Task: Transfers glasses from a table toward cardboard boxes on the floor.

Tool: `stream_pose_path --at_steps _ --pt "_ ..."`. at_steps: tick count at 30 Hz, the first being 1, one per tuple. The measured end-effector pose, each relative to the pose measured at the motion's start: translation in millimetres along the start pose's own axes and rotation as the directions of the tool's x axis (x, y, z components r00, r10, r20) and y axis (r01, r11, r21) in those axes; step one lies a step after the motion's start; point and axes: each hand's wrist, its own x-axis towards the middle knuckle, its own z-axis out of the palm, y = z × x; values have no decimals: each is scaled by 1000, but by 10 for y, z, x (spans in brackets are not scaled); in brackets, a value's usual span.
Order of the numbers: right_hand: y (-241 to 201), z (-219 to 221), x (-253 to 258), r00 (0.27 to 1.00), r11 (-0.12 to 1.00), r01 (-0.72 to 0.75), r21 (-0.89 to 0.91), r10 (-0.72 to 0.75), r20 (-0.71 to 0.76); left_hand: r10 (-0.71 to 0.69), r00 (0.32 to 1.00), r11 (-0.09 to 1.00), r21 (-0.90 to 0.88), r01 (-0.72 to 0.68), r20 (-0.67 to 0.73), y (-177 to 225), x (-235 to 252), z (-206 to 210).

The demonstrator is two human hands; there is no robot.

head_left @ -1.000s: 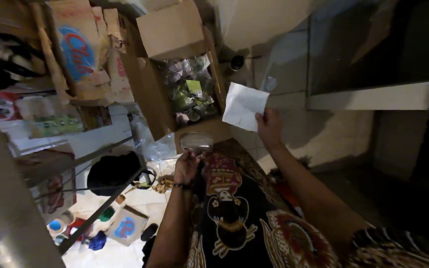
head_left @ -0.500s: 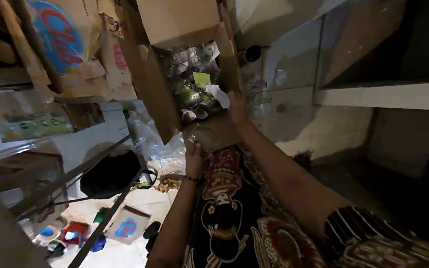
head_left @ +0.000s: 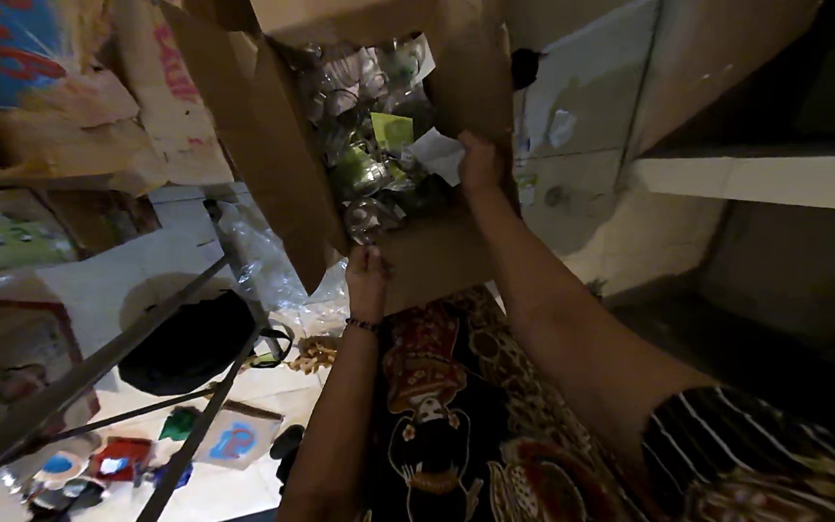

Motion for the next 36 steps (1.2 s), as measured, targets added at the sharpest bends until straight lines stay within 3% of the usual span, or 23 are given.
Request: stream_pose_path --at_steps 12,16,19,22,28,36 --pt "242 399 297 1000 992 -2 -129 -2 -29 16 996 994 105 -25 84 -172 547 358" --pt "356 480 340 995 977 87 -193 -94 -26 57 984 983 163 -86 171 -161 705 546" --pt "355 560 331 981 954 178 -241 -190 -30 72 984 986 137 -95 162 -150 806 718" --pt "322 578 372 958 922 285 -261 -279 59 76 982 979 172 -107 174 -166 906 830" --pt "171 339 592 890 894 408 -184 -344 298 70 982 951 284 -119 175 -200 1021 919" --pt "269 491 970 801 889 444 110 -449 395 45 985 950 299 -94 166 -238 1128 1040"
